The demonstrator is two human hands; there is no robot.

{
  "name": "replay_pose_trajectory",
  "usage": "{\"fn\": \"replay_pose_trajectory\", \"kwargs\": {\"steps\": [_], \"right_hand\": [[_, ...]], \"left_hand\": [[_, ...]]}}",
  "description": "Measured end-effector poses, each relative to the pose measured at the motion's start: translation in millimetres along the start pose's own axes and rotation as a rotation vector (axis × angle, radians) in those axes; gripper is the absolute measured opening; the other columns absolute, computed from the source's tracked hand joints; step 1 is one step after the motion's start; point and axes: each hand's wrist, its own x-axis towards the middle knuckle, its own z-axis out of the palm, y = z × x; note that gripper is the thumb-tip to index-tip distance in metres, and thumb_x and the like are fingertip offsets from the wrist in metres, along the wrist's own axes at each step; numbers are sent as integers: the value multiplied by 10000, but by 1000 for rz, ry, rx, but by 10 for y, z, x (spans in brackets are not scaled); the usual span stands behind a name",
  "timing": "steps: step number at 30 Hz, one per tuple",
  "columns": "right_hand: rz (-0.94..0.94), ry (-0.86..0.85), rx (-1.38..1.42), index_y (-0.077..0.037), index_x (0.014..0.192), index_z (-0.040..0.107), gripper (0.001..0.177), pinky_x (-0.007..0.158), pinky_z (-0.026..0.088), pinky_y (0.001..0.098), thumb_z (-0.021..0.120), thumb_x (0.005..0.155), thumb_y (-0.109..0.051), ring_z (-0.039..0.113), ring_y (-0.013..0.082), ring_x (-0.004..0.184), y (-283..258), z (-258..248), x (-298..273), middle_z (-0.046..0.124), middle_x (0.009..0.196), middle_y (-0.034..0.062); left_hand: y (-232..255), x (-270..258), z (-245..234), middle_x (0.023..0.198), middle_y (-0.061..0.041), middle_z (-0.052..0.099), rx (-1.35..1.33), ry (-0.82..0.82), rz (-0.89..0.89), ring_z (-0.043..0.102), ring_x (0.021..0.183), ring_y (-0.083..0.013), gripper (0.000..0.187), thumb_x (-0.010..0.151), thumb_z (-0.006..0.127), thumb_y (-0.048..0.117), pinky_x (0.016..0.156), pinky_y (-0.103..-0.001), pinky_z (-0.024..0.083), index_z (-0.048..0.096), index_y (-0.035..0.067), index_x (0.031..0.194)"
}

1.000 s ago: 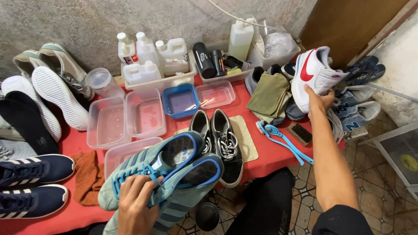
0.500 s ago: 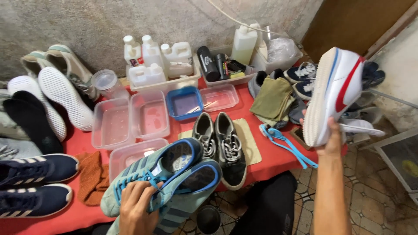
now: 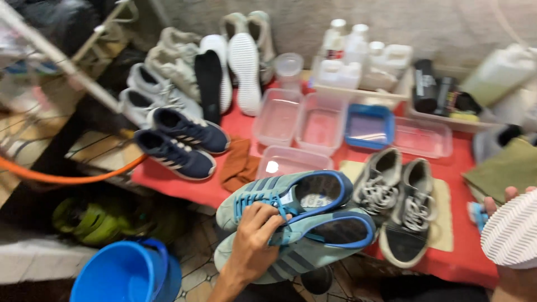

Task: The person organizes several pairs of shoes on a red table, moving a pair of blue sneakers and a pair of white sneakers to a nearby shelf. They then focus on a pair of black canvas shoes, untying the laces and manipulating them by hand.

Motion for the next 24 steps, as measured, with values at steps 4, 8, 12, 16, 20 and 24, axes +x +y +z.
{"fn": "replay_pose_trajectory", "kwargs": {"steps": [4, 8, 12, 16, 20, 24], "right_hand": [[22, -97, 42, -305, 1636, 299, 528, 1341, 336, 548, 329, 1121, -420, 391, 188, 1551, -15, 1170, -26, 347, 1651, -110], [38, -178, 109, -188, 1699, 320, 880, 1162, 439, 583, 491, 847, -324, 511, 373, 1341, -114, 1937, -4, 457, 1545, 138], [7, -179, -76, -175, 1645, 219, 873, 1087, 431, 547, 528, 836, -63, 470, 352, 1337, -336, 2997, -128, 421, 1555, 184], [36, -159, -140, -115, 1362, 586, 666, 1034, 540, 385, 768, 725, -56, 639, 209, 1154, 216, 3808, 23, 650, 1327, 64], [224, -265, -69, -33, 1279, 636, 605, 929, 561, 364, 808, 710, -143, 660, 210, 1067, 91, 4847, -151, 697, 1224, 80], [346, -271, 82, -84, 1333, 604, 627, 897, 595, 375, 792, 745, -190, 679, 196, 1061, -76, 5684, -295, 711, 1219, 62]], "left_hand": [[-109, -236, -320, 908, -120, 571, 51, 58, -78, 541, 868, -307, 142, 845, 677, -102, 713, -409, 381, 614, -11, 935], [-287, -491, -661, 900, -98, 558, 70, 111, -179, 541, 844, -293, 138, 857, 645, -65, 737, -396, 392, 641, 18, 967], [-531, -839, -913, 937, -85, 588, 167, 155, -286, 564, 872, -288, 424, 674, 577, -80, 768, -398, 413, 698, 48, 1060], [-742, -1125, -1102, 941, -84, 571, 246, 164, -320, 522, 859, -287, 469, 591, 592, -3, 767, -396, 409, 687, 42, 1048], [-896, -1338, -1193, 878, -56, 594, 360, 271, -382, 543, 792, -259, 359, 685, 510, 52, 725, -371, 421, 731, 110, 963], [-1134, -1726, -1123, 814, -14, 601, 387, 290, -522, 567, 755, -220, 307, 811, 500, 202, 714, -345, 417, 785, 190, 927]]}}
